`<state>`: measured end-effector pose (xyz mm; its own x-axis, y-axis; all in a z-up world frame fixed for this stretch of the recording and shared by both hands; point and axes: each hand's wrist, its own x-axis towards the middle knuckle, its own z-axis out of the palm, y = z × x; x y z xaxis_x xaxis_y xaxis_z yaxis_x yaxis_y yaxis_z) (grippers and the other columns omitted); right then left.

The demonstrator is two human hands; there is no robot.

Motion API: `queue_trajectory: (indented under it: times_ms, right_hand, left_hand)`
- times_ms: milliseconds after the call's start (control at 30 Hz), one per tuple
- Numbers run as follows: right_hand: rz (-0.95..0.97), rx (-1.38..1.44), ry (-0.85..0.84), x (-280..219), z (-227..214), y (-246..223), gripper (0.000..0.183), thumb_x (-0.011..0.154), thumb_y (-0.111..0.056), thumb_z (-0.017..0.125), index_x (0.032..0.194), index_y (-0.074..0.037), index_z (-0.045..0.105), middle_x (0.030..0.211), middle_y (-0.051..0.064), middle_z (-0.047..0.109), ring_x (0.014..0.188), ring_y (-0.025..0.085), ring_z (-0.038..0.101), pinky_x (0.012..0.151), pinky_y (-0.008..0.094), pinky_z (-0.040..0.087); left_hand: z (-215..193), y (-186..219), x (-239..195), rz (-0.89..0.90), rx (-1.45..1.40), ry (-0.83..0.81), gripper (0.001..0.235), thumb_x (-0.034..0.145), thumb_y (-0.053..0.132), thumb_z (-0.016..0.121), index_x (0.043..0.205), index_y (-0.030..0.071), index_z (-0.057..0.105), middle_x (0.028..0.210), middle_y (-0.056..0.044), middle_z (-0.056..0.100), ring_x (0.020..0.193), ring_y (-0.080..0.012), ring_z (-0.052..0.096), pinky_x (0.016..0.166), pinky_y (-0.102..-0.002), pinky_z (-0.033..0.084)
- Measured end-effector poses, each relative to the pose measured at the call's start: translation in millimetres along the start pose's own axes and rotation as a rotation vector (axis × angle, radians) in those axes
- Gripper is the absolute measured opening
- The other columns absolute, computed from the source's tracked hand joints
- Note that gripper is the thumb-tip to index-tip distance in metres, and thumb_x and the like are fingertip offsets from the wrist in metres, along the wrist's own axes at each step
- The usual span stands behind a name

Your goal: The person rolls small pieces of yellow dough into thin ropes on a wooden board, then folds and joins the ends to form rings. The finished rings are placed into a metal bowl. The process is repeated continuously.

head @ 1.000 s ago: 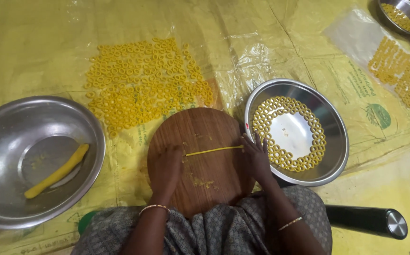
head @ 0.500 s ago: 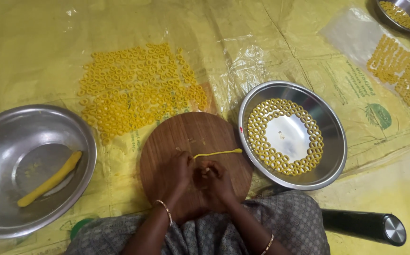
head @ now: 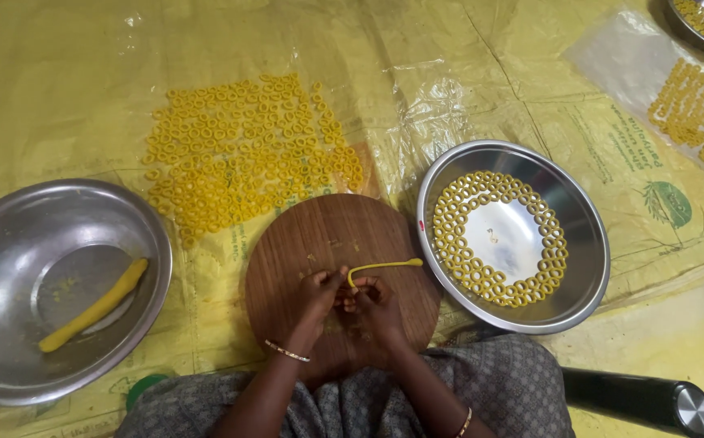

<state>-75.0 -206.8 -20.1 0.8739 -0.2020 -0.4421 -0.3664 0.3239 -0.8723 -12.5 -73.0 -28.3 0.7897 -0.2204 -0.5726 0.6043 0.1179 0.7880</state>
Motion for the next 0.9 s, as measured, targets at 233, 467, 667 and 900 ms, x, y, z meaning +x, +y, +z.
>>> queue_trajectory:
  times_ms: [233, 467, 667, 900]
  right_hand:
    - [0.088, 0.106, -0.006, -18.0, -8.3, -1.7, 0.015, 0.096, -0.001, 0.060, 0.111, -0.001, 0.064, 0.094, 0.009, 0.074, 0.076, 0.015, 0.065, 0.066, 0.029, 0.054]
    - [0.112, 0.206, 0.010, -9.4, -18.1, -22.1, 0.015, 0.100, -0.003, 0.058, 0.109, -0.001, 0.069, 0.101, 0.011, 0.075, 0.089, 0.017, 0.072, 0.081, 0.029, 0.057]
    - [0.029, 0.208, 0.008, 0.8, -13.4, -19.4, 0.022, 0.097, -0.001, 0.057, 0.114, 0.000, 0.071, 0.102, 0.009, 0.076, 0.088, 0.016, 0.069, 0.079, 0.028, 0.055]
    - [-0.216, -0.115, -0.010, 18.9, -28.9, -4.9, 0.017, 0.097, 0.001, 0.061, 0.113, 0.003, 0.068, 0.102, 0.008, 0.076, 0.090, 0.014, 0.071, 0.078, 0.028, 0.057]
  left_hand:
    - [1.9, -1.7, 7.6, -0.086, -0.015, -0.009, 0.032, 0.087, 0.021, 0.081, 0.105, -0.001, 0.066, 0.088, -0.011, 0.075, 0.069, -0.0153, 0.069, 0.061, -0.028, 0.055]
    - [-0.8, -18.3, 31.2, -0.083, -0.079, -0.138, 0.025, 0.091, 0.014, 0.077, 0.108, -0.003, 0.071, 0.093, -0.013, 0.076, 0.072, -0.0151, 0.070, 0.067, -0.027, 0.060]
    - [-1.2, -16.4, 34.1, -0.067, -0.058, -0.117, 0.022, 0.093, 0.013, 0.074, 0.108, -0.002, 0.070, 0.096, -0.010, 0.076, 0.079, -0.0149, 0.072, 0.071, -0.027, 0.061]
    - [-2.1, -6.8, 31.4, -0.045, 0.000, -0.141, 0.021, 0.093, 0.012, 0.071, 0.110, -0.001, 0.073, 0.097, -0.010, 0.078, 0.080, -0.0146, 0.072, 0.072, -0.026, 0.061]
